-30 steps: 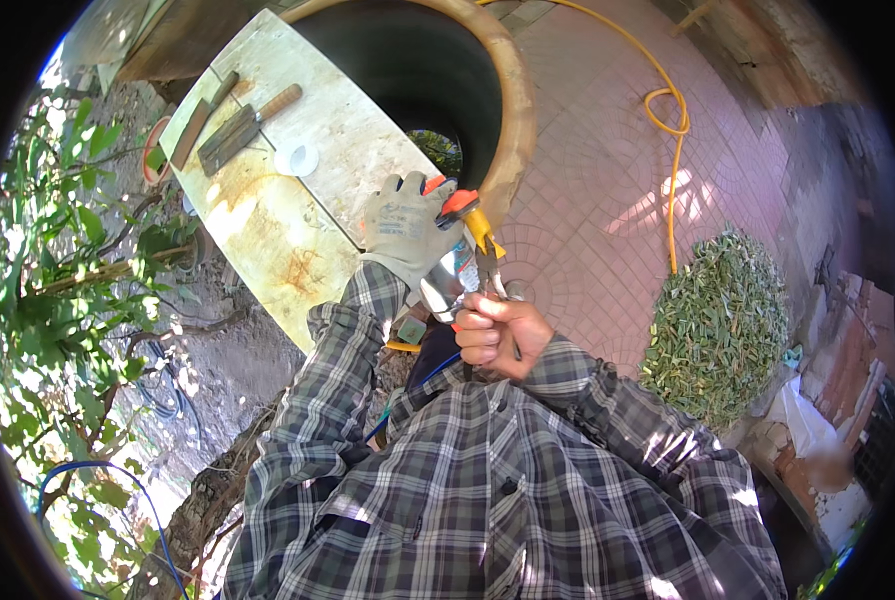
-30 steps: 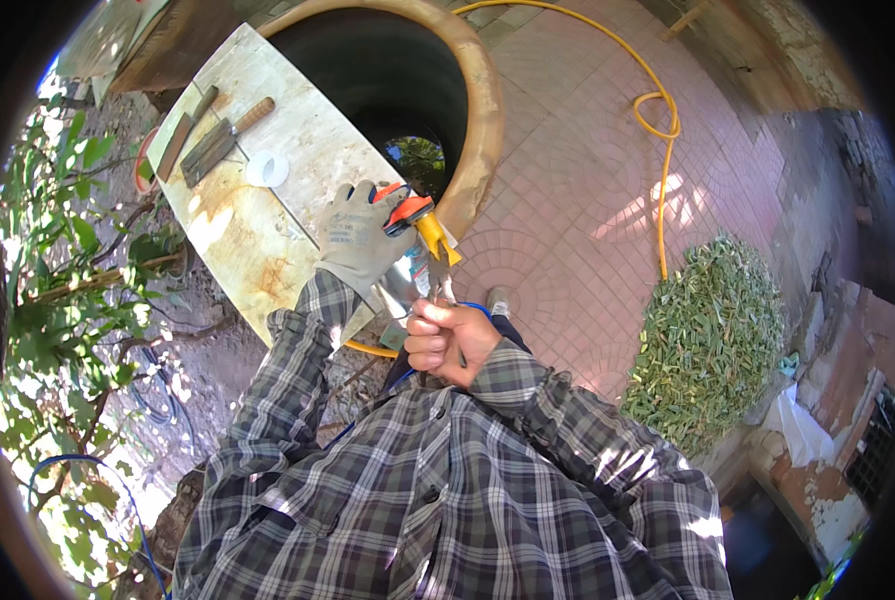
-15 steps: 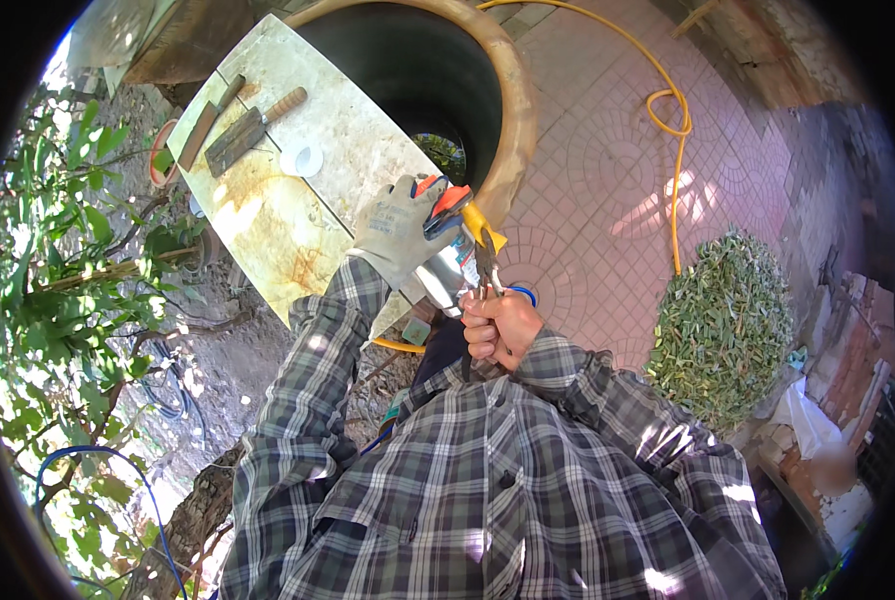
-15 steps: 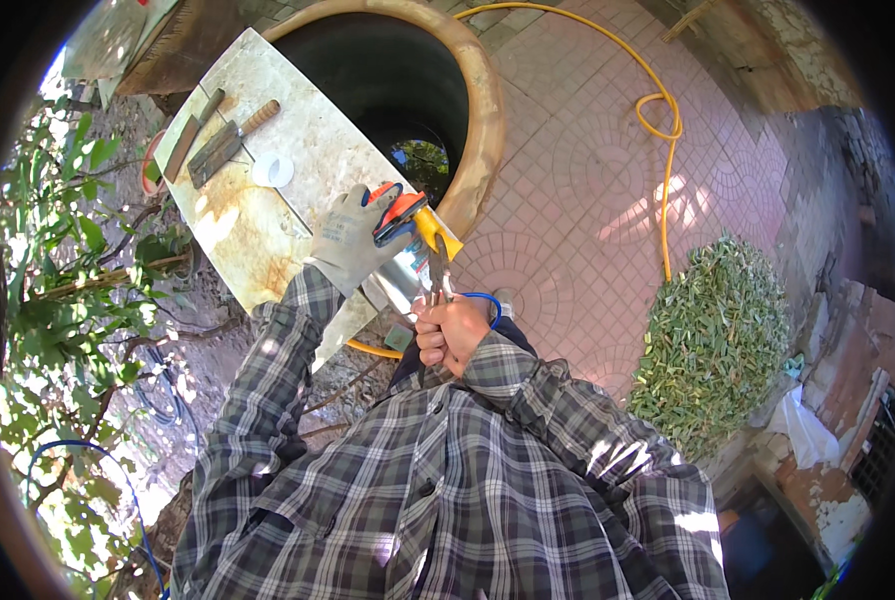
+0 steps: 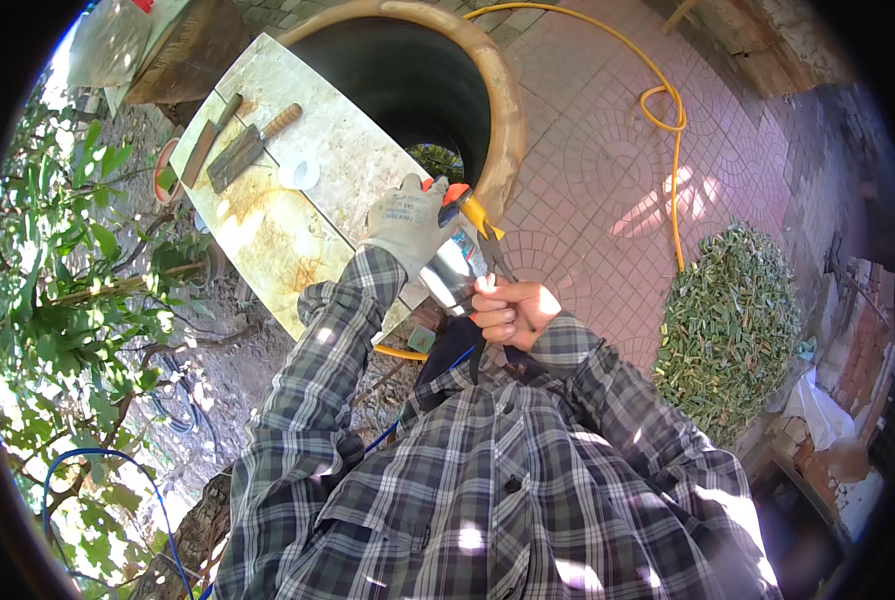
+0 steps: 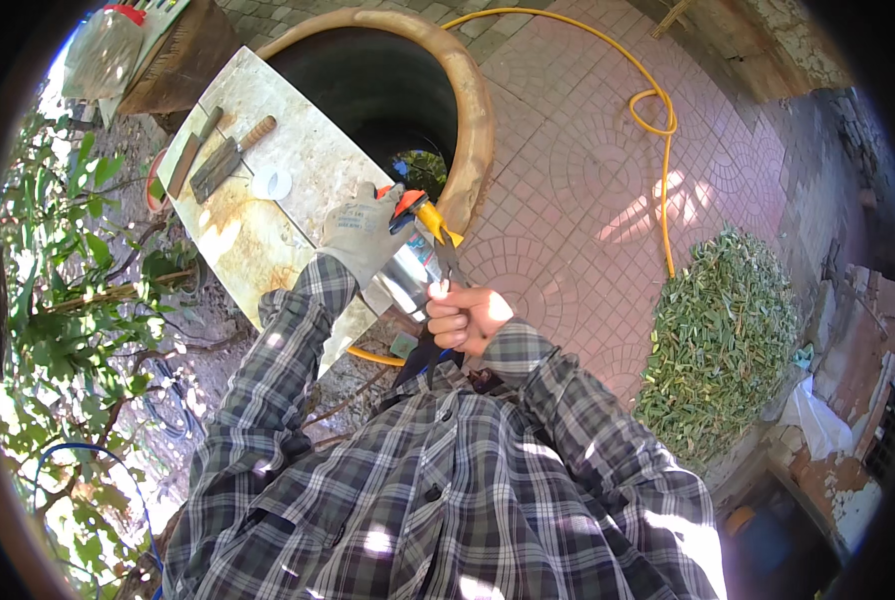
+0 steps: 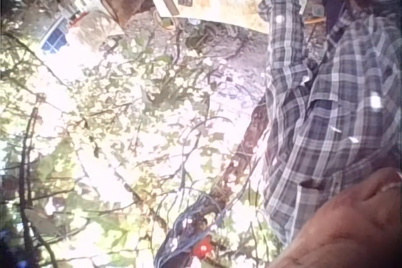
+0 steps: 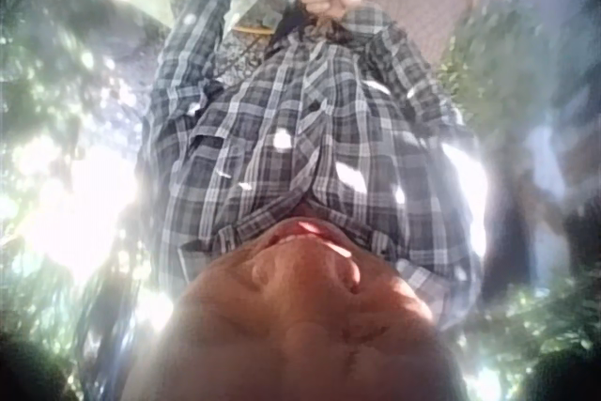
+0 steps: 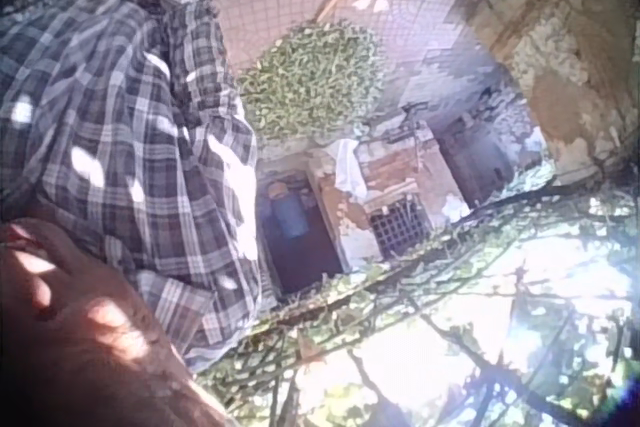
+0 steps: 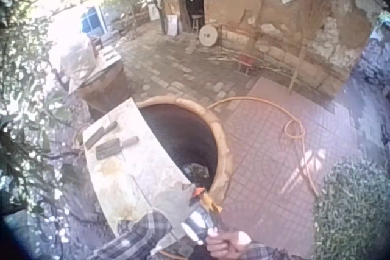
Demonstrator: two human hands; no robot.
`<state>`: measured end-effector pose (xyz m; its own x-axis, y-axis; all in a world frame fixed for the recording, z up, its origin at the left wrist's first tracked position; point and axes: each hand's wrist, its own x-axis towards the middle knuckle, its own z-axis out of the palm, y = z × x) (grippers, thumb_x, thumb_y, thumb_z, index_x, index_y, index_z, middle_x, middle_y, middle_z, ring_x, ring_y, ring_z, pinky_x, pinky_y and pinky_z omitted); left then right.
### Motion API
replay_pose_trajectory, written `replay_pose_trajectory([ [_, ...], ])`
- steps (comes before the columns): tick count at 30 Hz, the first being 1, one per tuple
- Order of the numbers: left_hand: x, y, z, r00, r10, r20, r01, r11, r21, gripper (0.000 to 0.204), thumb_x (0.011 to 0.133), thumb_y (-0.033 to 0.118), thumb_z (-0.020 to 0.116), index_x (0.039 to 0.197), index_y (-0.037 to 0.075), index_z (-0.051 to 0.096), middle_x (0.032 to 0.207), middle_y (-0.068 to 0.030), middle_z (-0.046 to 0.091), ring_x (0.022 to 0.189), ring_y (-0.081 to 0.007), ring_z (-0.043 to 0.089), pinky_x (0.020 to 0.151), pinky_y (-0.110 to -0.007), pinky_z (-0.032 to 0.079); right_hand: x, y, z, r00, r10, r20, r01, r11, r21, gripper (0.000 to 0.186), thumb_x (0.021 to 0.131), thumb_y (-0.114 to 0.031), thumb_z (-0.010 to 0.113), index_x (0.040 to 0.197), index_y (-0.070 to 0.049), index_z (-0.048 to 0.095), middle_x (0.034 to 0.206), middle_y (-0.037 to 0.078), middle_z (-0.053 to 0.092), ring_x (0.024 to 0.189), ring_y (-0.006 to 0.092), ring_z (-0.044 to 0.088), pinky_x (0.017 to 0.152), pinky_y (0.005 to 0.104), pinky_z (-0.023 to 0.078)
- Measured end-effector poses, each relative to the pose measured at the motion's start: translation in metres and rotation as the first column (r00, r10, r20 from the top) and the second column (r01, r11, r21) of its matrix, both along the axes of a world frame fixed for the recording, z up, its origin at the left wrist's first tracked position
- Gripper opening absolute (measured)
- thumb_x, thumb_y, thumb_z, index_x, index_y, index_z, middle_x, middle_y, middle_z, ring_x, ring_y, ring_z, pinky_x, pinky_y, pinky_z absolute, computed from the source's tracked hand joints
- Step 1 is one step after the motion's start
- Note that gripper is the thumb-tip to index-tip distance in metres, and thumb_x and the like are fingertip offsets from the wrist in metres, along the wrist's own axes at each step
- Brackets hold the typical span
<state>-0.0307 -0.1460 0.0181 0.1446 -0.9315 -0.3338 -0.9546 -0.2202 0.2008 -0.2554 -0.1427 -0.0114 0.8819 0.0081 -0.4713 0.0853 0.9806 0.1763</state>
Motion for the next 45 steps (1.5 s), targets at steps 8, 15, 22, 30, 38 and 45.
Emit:
replay_pose_trajectory([
  [8,0.002,0.003,0.007,1.000,-0.012,-0.001,0.012,0.999,0.032,0.062,0.088,0.048,0.063,0.141,0.017,0.052,0.119,-0.0156,0.054,0.099,-0.0332,0.064,0.086,-0.044,0.051,-0.003,0.002,0.002,0.921,0.168,-0.351,-0.261,0.936,-0.237,0.003,0.098,-0.008,0.053,0.101,-0.008,0.052,0.070,-0.002,0.041,0.056,0.0087,0.036,0.047,0.0266,0.031],
  [15,-0.001,0.005,-0.002,0.999,0.017,0.033,-0.018,1.000,0.010,0.061,0.089,0.047,0.062,0.141,0.018,0.052,0.121,-0.0154,0.054,0.102,-0.0333,0.064,0.088,-0.045,0.051,0.015,0.019,-0.030,0.533,-0.098,-0.840,-0.735,0.439,-0.517,0.009,0.095,-0.010,0.056,0.103,-0.006,0.055,0.069,0.002,0.048,0.057,0.0129,0.045,0.051,0.0288,0.038],
  [22,0.003,0.007,0.001,0.998,0.056,-0.019,-0.056,0.998,-0.001,0.059,0.087,0.046,0.063,0.139,0.018,0.054,0.117,-0.0170,0.057,0.102,-0.0336,0.064,0.088,-0.046,0.051,0.005,0.016,0.001,0.980,-0.140,0.139,0.116,0.978,0.172,0.003,0.098,-0.008,0.052,0.100,-0.007,0.050,0.071,-0.004,0.035,0.059,0.0068,0.032,0.051,0.0232,0.029],
  [30,0.018,0.021,0.005,1.000,0.029,-0.006,-0.028,0.994,0.107,0.055,0.084,0.049,0.065,0.127,0.015,0.063,0.110,-0.0168,0.059,0.097,-0.0348,0.065,0.085,-0.046,0.051,0.013,0.035,0.000,0.978,-0.110,0.177,0.068,0.971,0.229,0.004,0.099,-0.007,0.051,0.103,-0.006,0.049,0.073,-0.003,0.039,0.058,0.0056,0.034,0.051,0.0224,0.030],
  [38,0.032,0.040,0.003,0.999,0.031,-0.006,-0.031,0.999,-0.009,0.056,0.085,0.047,0.066,0.130,0.014,0.061,0.104,-0.0159,0.057,0.092,-0.0347,0.065,0.079,-0.046,0.052,0.027,0.031,0.003,0.994,0.108,-0.008,-0.108,0.994,0.030,0.006,0.097,-0.007,0.053,0.099,-0.011,0.049,0.069,-0.005,0.037,0.054,0.0052,0.034,0.048,0.0239,0.028],
  [45,0.040,0.090,-0.018,0.975,0.189,-0.120,-0.218,0.920,-0.326,0.060,0.080,0.040,0.073,0.133,0.014,0.060,0.101,-0.0167,0.056,0.087,-0.0338,0.064,0.074,-0.044,0.052,0.047,0.040,0.029,0.910,0.230,-0.345,-0.311,0.929,-0.200,0.012,0.090,-0.004,0.056,0.095,-0.013,0.049,0.066,-0.005,0.036,0.050,0.0062,0.030,0.045,0.0251,0.024],
])
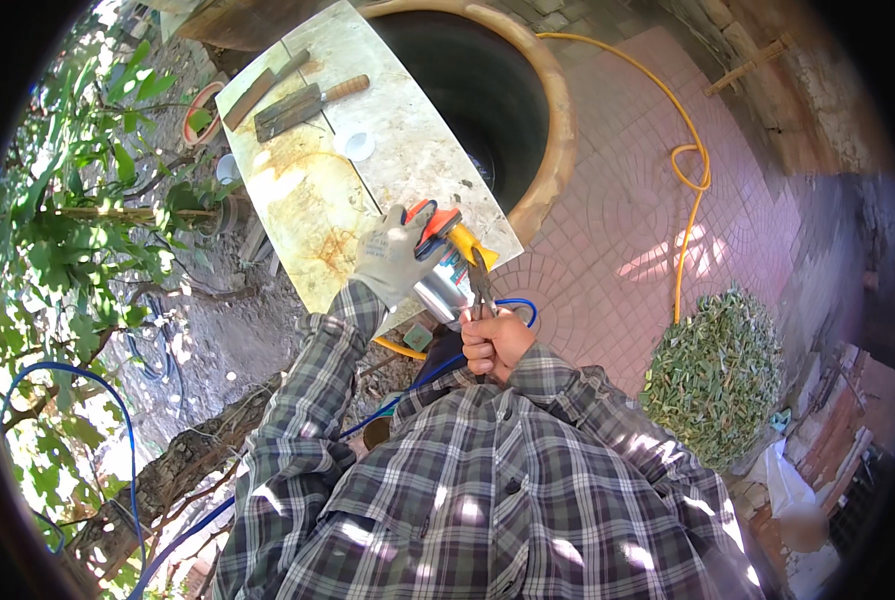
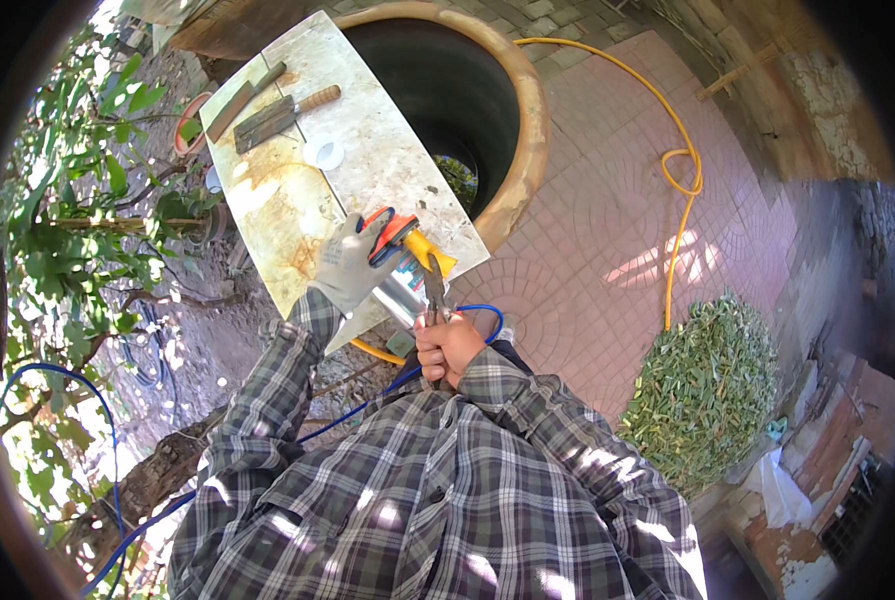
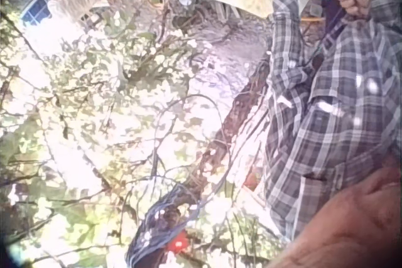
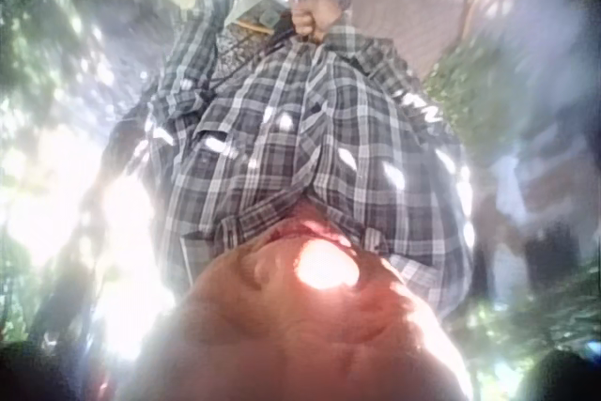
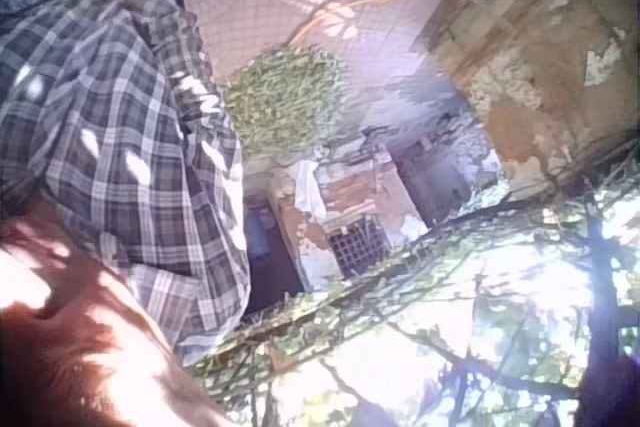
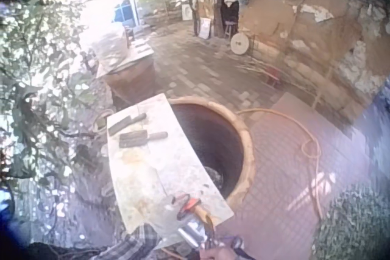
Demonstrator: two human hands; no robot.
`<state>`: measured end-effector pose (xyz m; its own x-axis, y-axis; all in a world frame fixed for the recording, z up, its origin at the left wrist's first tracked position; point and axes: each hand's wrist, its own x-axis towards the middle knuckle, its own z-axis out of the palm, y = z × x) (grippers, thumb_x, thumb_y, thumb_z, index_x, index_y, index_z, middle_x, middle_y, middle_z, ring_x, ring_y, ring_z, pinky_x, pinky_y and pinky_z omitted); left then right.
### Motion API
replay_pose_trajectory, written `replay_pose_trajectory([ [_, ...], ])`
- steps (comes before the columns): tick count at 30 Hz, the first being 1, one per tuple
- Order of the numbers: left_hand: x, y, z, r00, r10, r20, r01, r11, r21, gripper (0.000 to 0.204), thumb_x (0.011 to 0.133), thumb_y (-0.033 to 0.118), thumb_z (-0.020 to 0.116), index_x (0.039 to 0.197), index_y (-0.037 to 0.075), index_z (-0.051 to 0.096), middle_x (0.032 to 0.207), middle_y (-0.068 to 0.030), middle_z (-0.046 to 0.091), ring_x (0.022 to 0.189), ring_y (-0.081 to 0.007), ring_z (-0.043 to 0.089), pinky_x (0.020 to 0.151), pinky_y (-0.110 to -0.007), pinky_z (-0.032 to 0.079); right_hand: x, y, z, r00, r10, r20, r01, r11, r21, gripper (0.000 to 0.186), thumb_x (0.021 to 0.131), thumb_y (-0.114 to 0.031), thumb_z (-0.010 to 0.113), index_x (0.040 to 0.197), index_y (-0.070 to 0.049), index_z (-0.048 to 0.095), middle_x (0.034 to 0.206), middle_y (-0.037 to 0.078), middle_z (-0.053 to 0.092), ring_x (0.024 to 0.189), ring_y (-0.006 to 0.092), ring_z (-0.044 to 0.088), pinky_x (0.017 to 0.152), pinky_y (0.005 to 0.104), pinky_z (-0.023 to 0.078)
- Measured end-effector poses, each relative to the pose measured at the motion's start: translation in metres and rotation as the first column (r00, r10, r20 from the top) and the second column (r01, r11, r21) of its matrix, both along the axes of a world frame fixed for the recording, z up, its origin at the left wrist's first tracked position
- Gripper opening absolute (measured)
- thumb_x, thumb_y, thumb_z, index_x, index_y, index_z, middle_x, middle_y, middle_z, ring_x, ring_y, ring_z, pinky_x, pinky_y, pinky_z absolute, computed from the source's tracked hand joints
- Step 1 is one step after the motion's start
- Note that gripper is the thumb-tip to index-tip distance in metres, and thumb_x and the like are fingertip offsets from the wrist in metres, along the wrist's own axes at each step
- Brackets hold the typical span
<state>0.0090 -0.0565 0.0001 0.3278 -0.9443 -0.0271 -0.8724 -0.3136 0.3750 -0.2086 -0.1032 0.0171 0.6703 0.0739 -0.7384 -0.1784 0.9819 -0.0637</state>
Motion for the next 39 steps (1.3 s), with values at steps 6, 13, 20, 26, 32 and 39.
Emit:
replay_pose_trajectory([
  [6,-0.002,0.030,-0.026,0.993,0.095,-0.073,-0.100,0.992,-0.075,0.066,0.077,0.040,0.075,0.136,0.016,0.057,0.107,-0.0199,0.055,0.091,-0.0373,0.062,0.077,-0.044,0.051,0.006,0.006,0.015,0.944,0.281,-0.173,-0.323,0.894,-0.309,0.022,0.091,-0.003,0.055,0.113,0.000,0.049,0.082,0.012,0.059,0.067,0.0228,0.065,0.059,0.0391,0.057],
  [13,0.003,0.047,-0.042,0.997,0.057,-0.050,-0.064,0.988,-0.141,0.065,0.074,0.044,0.076,0.132,0.017,0.061,0.120,-0.0198,0.056,0.108,-0.0365,0.058,0.088,-0.045,0.050,-0.022,-0.012,0.024,0.933,0.353,-0.074,-0.360,0.919,-0.160,0.056,0.089,-0.010,0.061,0.137,0.005,0.035,0.111,0.024,0.063,0.099,0.0350,0.069,0.084,0.0434,0.059],
  [20,-0.004,0.016,-0.007,0.990,-0.139,-0.016,0.138,0.989,-0.047,0.060,0.079,0.044,0.072,0.132,0.018,0.061,0.122,-0.0161,0.056,0.114,-0.0349,0.055,0.095,-0.044,0.048,-0.038,-0.036,0.025,0.919,0.373,0.128,-0.348,0.920,-0.181,0.053,0.086,0.001,0.047,0.137,0.010,0.039,0.129,0.026,0.057,0.117,0.0344,0.062,0.088,0.0402,0.059],
  [26,0.003,0.024,-0.009,0.984,-0.176,0.022,0.176,0.984,0.004,0.061,0.078,0.042,0.073,0.133,0.019,0.061,0.128,-0.0150,0.055,0.118,-0.0361,0.051,0.103,-0.046,0.042,-0.031,-0.029,0.045,0.881,0.292,0.373,-0.287,0.955,-0.070,0.065,0.078,0.008,0.043,0.141,0.013,0.031,0.135,0.030,0.051,0.129,0.0390,0.053,0.092,0.0444,0.057],
  [32,0.008,0.047,-0.016,0.993,-0.055,-0.106,0.047,0.996,-0.078,0.065,0.073,0.031,0.078,0.135,0.020,0.060,0.139,-0.0163,0.049,0.131,-0.0404,0.041,0.111,-0.051,0.033,-0.053,-0.057,0.039,0.887,0.458,0.064,-0.303,0.681,-0.667,0.051,0.083,0.005,0.049,0.134,0.006,0.045,0.126,0.020,0.059,0.119,0.0309,0.060,0.089,0.0418,0.058],
  [39,0.013,0.049,-0.025,0.991,-0.056,-0.124,0.051,0.998,-0.044,0.067,0.072,0.026,0.078,0.136,0.023,0.059,0.140,-0.0164,0.047,0.133,-0.0384,0.040,0.110,-0.047,0.036,-0.051,-0.084,-0.029,0.756,0.582,-0.299,-0.624,0.504,-0.597,0.049,0.078,0.004,0.059,0.127,-0.001,0.056,0.115,0.012,0.064,0.109,0.0183,0.061,0.091,0.0329,0.052],
])
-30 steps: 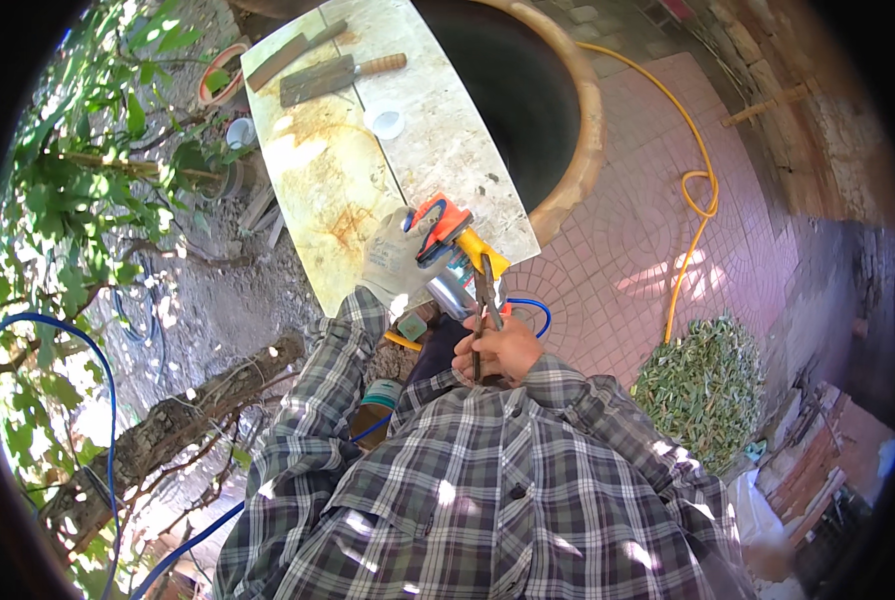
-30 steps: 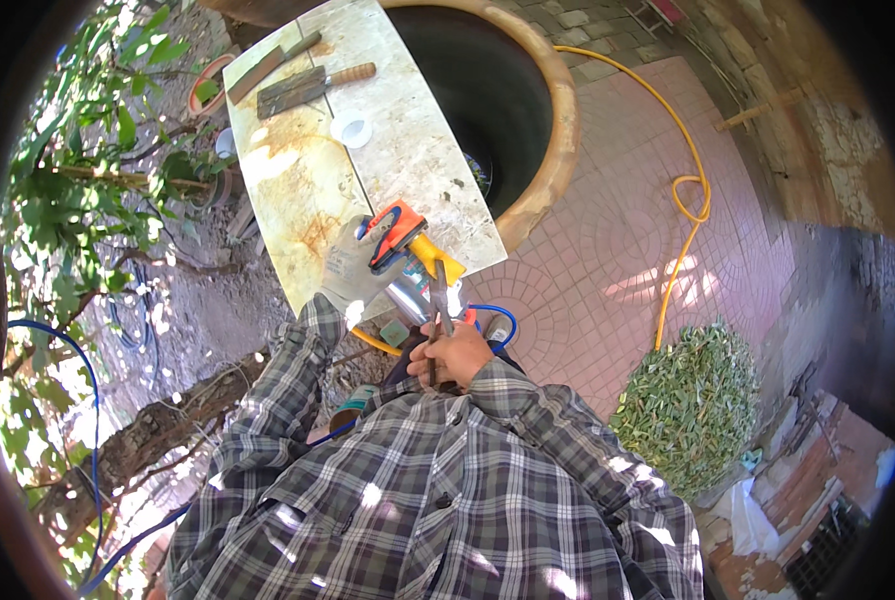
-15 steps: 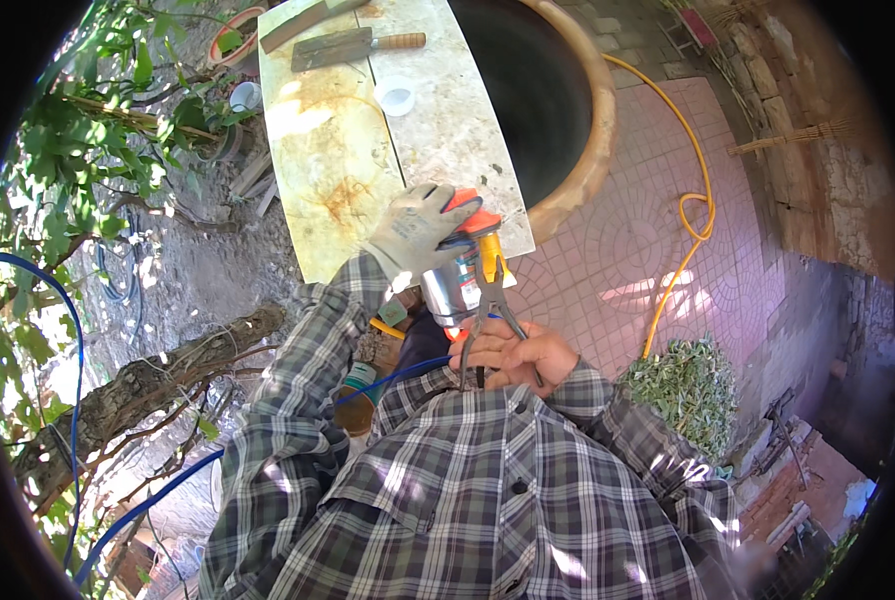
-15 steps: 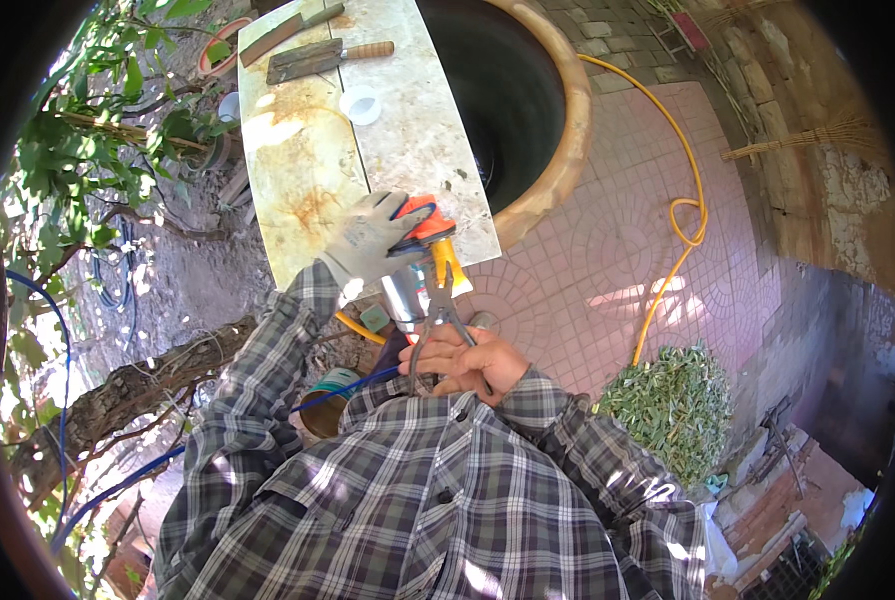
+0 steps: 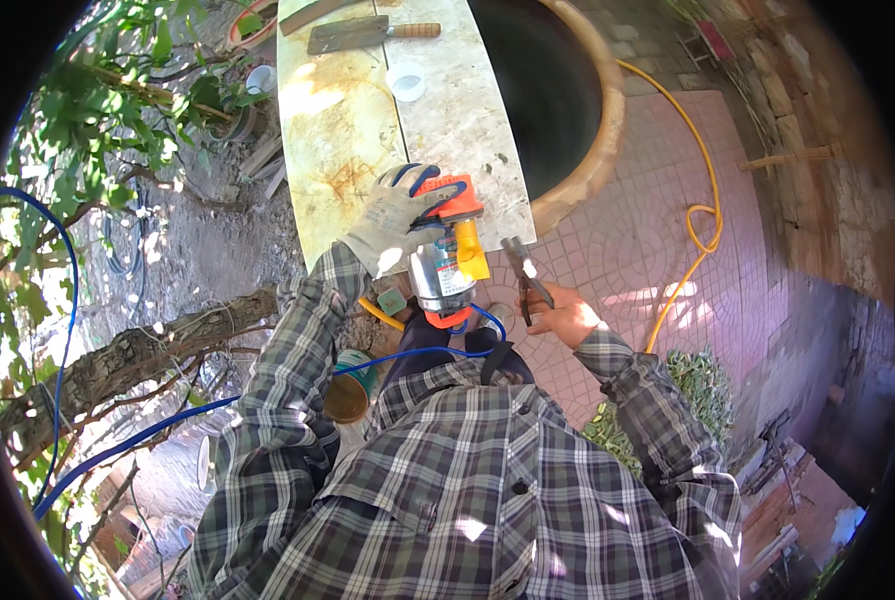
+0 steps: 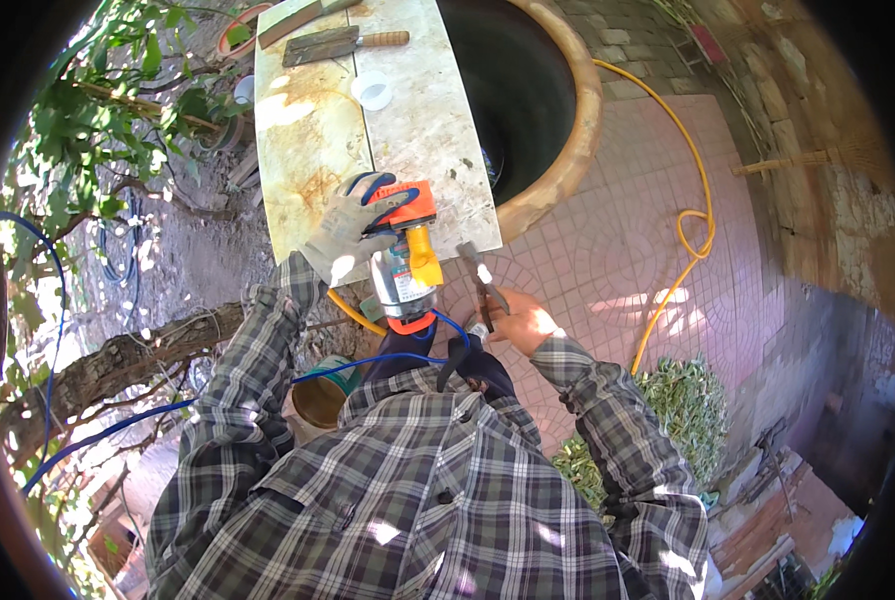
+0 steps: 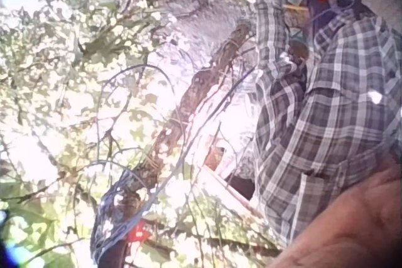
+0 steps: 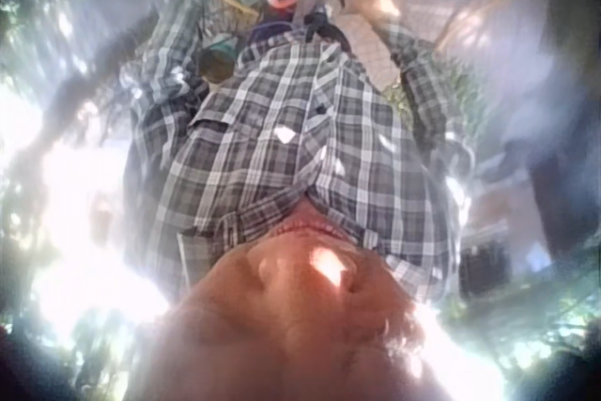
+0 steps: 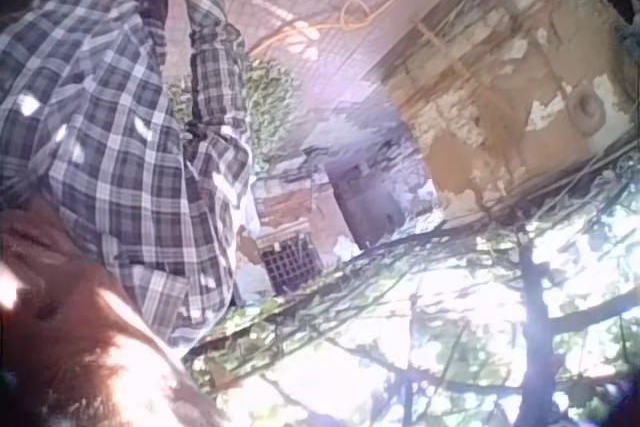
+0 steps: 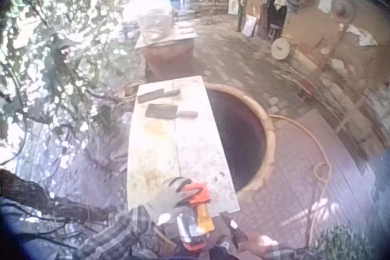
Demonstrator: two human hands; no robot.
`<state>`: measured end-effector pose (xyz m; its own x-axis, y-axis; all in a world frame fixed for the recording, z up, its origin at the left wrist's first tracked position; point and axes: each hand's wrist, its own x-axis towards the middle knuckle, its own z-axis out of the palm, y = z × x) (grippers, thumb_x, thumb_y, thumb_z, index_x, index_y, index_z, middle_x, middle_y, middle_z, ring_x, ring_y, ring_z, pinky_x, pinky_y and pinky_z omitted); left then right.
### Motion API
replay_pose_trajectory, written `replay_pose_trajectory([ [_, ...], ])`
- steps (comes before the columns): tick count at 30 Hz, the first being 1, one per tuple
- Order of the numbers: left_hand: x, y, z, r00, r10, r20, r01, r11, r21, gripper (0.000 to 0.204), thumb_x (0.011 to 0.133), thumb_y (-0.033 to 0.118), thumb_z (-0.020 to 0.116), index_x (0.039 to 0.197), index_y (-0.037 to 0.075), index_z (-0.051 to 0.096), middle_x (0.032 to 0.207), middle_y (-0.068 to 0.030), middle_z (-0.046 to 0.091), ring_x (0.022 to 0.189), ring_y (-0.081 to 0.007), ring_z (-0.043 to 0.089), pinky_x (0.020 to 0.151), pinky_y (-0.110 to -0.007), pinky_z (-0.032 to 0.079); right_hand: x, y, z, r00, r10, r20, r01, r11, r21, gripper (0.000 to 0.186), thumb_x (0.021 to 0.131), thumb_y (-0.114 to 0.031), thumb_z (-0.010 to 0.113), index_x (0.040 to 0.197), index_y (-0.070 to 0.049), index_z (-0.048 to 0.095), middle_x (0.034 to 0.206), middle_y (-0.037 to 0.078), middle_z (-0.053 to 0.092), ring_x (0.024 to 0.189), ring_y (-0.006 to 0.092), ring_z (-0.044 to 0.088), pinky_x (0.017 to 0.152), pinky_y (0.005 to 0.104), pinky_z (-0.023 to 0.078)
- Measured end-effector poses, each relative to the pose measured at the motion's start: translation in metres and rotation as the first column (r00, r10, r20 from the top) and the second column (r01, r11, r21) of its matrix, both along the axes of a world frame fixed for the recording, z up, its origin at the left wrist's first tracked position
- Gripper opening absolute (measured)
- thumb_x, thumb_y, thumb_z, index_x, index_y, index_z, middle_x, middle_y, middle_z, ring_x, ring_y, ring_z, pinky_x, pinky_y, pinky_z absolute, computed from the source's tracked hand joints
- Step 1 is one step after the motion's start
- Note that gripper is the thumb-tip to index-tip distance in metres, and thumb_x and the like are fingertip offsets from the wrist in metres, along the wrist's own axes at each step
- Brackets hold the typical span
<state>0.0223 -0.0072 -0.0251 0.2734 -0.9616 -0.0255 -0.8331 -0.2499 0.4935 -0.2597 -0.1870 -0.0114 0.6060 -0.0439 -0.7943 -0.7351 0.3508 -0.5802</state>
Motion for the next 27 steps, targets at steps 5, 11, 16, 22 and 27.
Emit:
replay_pose_trajectory([
  [5,0.007,-0.003,0.002,0.998,-0.042,-0.052,0.045,0.997,0.058,0.064,0.079,0.043,0.071,0.140,0.032,0.055,0.143,-0.0149,0.047,0.133,-0.0403,0.040,0.111,-0.051,0.031,0.000,0.007,-0.016,0.776,0.580,0.247,-0.177,0.576,-0.798,0.055,0.081,0.003,0.049,0.136,0.002,0.048,0.122,0.025,0.057,0.111,0.0419,0.058,0.096,0.0423,0.049],
  [11,0.006,-0.001,0.005,0.998,-0.058,0.004,0.057,0.996,0.065,0.064,0.080,0.043,0.072,0.141,0.032,0.054,0.143,-0.0175,0.046,0.133,-0.0408,0.039,0.112,-0.051,0.030,0.032,-0.005,0.007,0.659,0.750,0.050,-0.251,0.283,-0.926,0.055,0.082,0.004,0.053,0.137,0.003,0.047,0.118,0.024,0.054,0.109,0.0414,0.056,0.092,0.0443,0.049],
  [16,0.005,-0.001,0.005,0.997,-0.072,-0.008,0.072,0.997,0.013,0.064,0.081,0.041,0.072,0.141,0.031,0.053,0.138,-0.0183,0.049,0.130,-0.0409,0.042,0.111,-0.050,0.031,0.056,-0.029,0.020,0.572,0.820,0.012,-0.367,0.269,-0.890,0.048,0.079,0.003,0.056,0.127,0.000,0.054,0.115,0.020,0.056,0.107,0.0402,0.057,0.088,0.0451,0.050],
  [22,0.005,0.002,0.009,0.995,-0.094,-0.028,0.094,0.995,0.012,0.068,0.079,0.043,0.074,0.143,0.032,0.051,0.137,-0.0184,0.049,0.124,-0.0391,0.048,0.107,-0.046,0.038,0.077,-0.040,0.016,0.538,0.837,-0.105,-0.581,0.277,-0.765,0.027,0.079,-0.009,0.065,0.106,-0.003,0.060,0.097,0.020,0.064,0.095,0.0398,0.062,0.079,0.0489,0.049],
  [27,0.000,-0.002,0.015,0.998,-0.057,-0.011,0.057,0.998,0.039,0.071,0.078,0.043,0.076,0.143,0.030,0.051,0.128,-0.0188,0.050,0.114,-0.0375,0.052,0.100,-0.044,0.044,0.073,-0.031,0.023,0.534,0.822,-0.198,-0.674,0.272,-0.686,0.019,0.083,-0.007,0.056,0.101,-0.002,0.063,0.092,0.022,0.069,0.087,0.0421,0.066,0.077,0.0522,0.051],
])
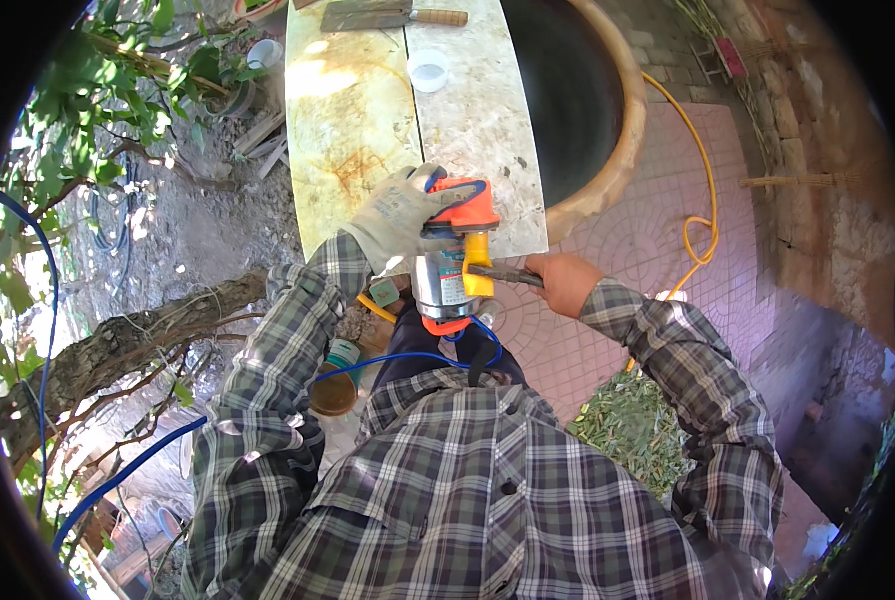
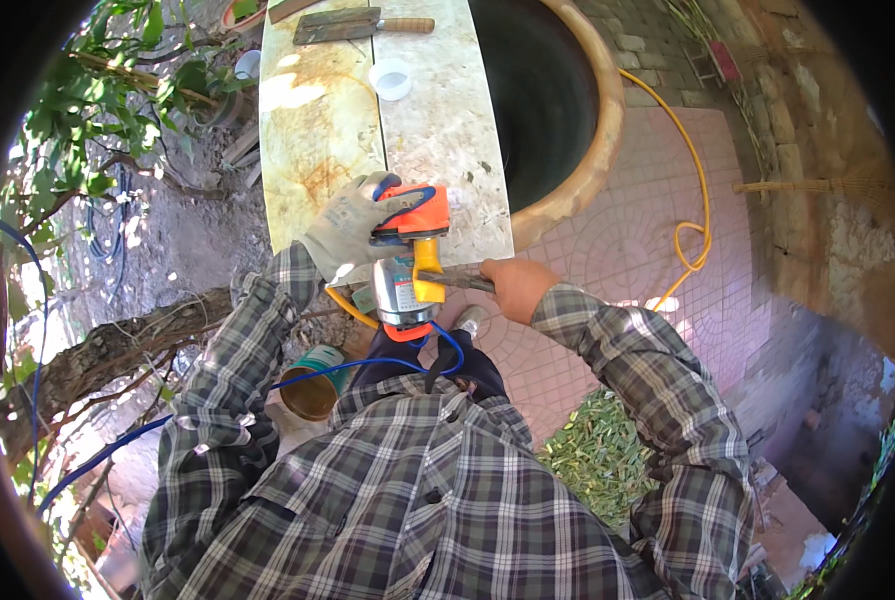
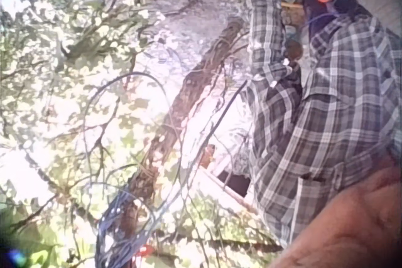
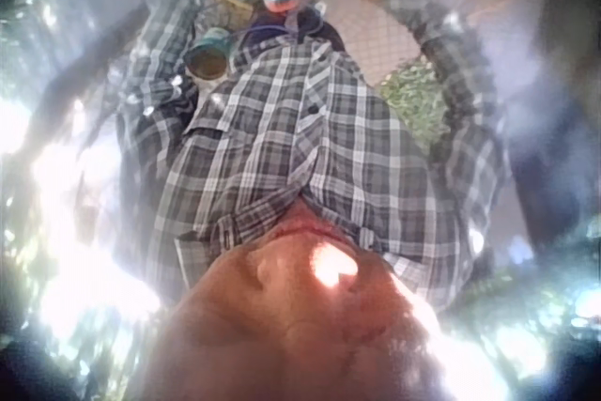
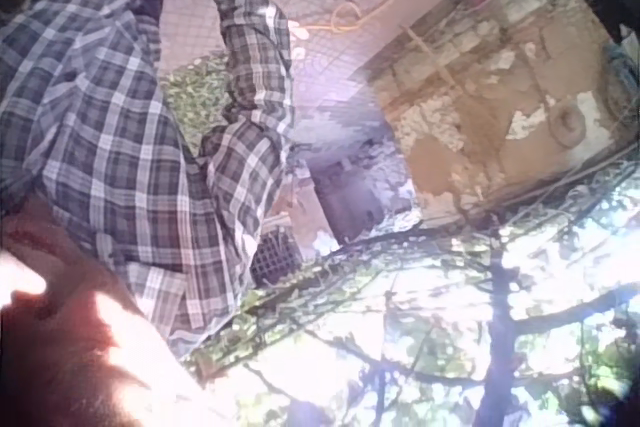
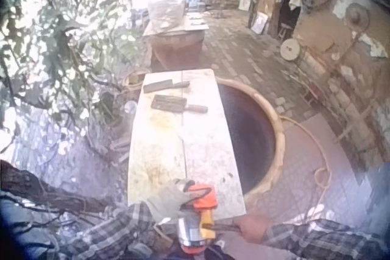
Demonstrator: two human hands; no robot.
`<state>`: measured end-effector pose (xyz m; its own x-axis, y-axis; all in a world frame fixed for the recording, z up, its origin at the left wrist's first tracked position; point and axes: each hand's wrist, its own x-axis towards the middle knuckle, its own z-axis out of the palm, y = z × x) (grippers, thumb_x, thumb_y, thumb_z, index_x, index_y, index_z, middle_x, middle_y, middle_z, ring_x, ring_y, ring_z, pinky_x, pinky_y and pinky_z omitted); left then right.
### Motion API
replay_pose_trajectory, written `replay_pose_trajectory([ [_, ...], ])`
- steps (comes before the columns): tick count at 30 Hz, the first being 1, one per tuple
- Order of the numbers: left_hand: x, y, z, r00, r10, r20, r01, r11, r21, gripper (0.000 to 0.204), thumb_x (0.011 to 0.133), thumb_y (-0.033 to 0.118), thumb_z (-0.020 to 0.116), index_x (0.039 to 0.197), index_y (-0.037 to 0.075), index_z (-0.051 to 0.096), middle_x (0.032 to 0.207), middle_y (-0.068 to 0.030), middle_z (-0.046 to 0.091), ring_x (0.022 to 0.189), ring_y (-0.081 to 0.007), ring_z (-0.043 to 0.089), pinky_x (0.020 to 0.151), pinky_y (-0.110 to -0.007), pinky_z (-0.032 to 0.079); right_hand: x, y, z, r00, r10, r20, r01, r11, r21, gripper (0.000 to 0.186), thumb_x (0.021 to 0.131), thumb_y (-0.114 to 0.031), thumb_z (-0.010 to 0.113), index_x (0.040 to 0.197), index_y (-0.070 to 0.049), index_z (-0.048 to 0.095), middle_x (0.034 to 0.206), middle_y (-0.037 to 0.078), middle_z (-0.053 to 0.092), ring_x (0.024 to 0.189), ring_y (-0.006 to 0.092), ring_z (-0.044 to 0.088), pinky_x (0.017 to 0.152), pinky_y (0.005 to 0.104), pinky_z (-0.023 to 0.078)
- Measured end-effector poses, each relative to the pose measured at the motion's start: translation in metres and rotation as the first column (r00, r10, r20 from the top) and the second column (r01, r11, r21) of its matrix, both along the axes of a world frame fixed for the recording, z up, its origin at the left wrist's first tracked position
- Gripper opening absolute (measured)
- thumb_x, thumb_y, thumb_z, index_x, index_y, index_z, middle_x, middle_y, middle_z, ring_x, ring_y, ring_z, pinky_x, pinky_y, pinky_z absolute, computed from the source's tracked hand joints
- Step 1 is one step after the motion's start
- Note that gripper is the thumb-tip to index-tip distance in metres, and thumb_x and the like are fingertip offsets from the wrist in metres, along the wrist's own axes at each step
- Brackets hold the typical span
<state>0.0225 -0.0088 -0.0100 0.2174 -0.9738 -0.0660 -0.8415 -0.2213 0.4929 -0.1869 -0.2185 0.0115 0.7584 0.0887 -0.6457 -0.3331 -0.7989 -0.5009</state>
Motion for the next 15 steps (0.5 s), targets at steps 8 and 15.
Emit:
replay_pose_trajectory([
  [8,0.001,-0.019,0.024,0.997,-0.022,-0.079,0.037,0.980,0.197,0.070,0.077,0.042,0.078,0.141,0.029,0.054,0.109,-0.0171,0.052,0.101,-0.0336,0.055,0.087,-0.042,0.048,0.007,0.022,0.050,0.982,0.045,-0.183,-0.088,0.968,-0.235,0.022,0.085,-0.009,0.055,0.104,-0.004,0.065,0.084,0.021,0.069,0.082,0.0397,0.068,0.074,0.0500,0.054],
  [15,-0.017,-0.063,0.044,1.000,-0.030,0.006,0.025,0.903,0.429,0.069,0.082,0.049,0.070,0.145,0.031,0.047,0.122,-0.0177,0.054,0.107,-0.0331,0.064,0.087,-0.043,0.050,0.004,0.019,0.069,0.968,-0.098,-0.232,0.000,0.921,-0.391,0.019,0.086,-0.010,0.054,0.101,-0.002,0.064,0.087,0.022,0.069,0.085,0.0394,0.069,0.076,0.0493,0.054],
])
